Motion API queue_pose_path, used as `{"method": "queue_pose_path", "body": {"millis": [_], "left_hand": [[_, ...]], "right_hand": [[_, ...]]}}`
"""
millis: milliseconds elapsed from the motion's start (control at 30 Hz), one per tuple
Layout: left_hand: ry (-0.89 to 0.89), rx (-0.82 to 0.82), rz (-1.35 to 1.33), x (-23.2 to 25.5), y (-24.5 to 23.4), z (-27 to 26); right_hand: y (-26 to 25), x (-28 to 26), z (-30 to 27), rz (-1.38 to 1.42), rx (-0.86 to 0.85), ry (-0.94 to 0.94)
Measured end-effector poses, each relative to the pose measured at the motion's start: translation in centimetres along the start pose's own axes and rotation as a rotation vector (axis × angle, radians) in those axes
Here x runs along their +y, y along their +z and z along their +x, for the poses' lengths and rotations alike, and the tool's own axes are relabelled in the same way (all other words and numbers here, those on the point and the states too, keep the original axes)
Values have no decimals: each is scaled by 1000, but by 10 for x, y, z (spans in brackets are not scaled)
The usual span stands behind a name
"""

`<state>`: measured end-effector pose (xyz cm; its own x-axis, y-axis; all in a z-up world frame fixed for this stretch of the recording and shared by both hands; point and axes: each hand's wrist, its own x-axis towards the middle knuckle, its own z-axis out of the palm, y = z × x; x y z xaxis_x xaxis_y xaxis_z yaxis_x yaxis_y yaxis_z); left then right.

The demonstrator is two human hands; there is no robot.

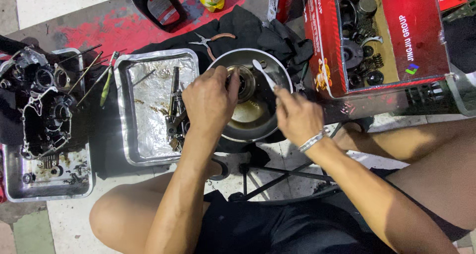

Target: The person scrubs a crankshaft with a toothbrush in a metal bowl containing liquid, then pours a yellow cleaning fluid over the part and continues scrubbing. The crankshaft is handled repeatedly and rotated to clean different surfaces.

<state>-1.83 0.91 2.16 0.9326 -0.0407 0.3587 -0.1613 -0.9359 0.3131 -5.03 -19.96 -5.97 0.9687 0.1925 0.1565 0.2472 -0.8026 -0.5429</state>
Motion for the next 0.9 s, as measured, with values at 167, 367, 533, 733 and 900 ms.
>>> {"method": "queue_pose_path", "body": {"millis": [167, 367, 533, 733, 900], "left_hand": [[-49, -170, -18, 0, -12, -26], [-395, -500, -147, 7, 1, -94], [-474, -397, -192, 3, 33, -117], [-553, -539, -182, -16, 72, -129], [-518, -626, -140, -16, 86, -139]], "right_hand": [[-7, -1, 0, 150, 144, -144], [21, 6, -15, 483, -90, 308], [67, 24, -27, 877, -161, 455], [71, 61, -29, 872, -150, 513], [76, 64, -35, 782, -129, 446]]}}
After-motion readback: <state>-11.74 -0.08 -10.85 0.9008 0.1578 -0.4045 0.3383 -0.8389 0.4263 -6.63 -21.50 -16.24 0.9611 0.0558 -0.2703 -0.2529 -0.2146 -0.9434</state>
